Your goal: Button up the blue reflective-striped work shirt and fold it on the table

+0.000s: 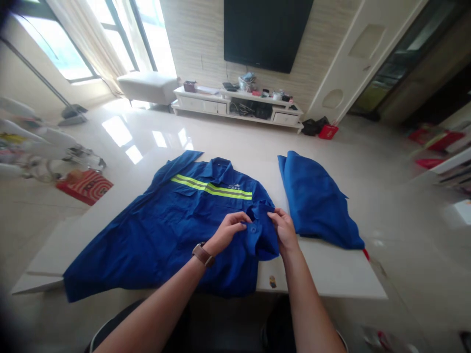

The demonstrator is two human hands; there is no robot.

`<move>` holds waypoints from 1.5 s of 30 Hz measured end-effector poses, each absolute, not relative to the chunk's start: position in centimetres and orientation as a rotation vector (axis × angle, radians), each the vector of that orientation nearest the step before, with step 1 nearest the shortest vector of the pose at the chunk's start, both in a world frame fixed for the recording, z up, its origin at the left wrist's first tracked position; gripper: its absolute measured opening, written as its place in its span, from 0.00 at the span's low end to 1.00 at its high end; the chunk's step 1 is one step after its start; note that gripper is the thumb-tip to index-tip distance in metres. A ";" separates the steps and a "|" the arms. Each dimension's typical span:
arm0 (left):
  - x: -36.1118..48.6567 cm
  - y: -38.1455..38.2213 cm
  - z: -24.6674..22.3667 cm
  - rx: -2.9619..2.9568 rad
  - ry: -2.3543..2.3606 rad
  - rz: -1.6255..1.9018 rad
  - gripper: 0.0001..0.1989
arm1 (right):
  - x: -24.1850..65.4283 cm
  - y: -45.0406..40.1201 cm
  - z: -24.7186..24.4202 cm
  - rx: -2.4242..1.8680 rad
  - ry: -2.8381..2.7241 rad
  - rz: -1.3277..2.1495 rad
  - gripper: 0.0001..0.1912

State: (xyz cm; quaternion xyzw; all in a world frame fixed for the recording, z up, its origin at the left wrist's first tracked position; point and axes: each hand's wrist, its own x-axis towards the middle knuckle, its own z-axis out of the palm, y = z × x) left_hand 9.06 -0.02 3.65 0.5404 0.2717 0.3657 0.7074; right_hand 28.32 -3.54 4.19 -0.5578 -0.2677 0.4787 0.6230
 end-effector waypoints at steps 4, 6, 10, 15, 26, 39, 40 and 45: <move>9.7 0.2 2.7 1.209 0.643 0.758 0.10 | 27.9 -3.2 3.9 -1.231 -0.610 1.061 0.17; 9.9 0.1 2.4 1.219 0.656 0.767 0.13 | 27.6 -3.1 3.9 -1.227 -0.608 1.069 0.17; 10.2 0.1 1.7 1.239 0.666 0.795 0.19 | 27.2 -3.3 3.9 -1.254 -0.564 1.086 0.20; 9.8 0.4 1.1 1.293 0.699 0.764 0.20 | 26.7 -3.7 4.1 -1.239 -0.641 1.119 0.19; 9.3 1.1 1.9 1.233 0.633 0.751 0.10 | 28.3 -3.2 3.7 -1.343 -0.687 0.845 0.14; 8.6 1.1 2.0 1.184 0.641 0.734 0.15 | 27.0 -3.8 4.5 -1.489 -1.269 0.805 0.10; 8.5 1.2 2.0 1.188 0.656 0.749 0.14 | 26.9 -3.8 4.5 -1.490 -1.276 0.829 0.10; 8.5 1.3 1.9 1.191 0.700 0.776 0.17 | 26.9 -3.7 4.1 -1.478 -1.243 0.868 0.11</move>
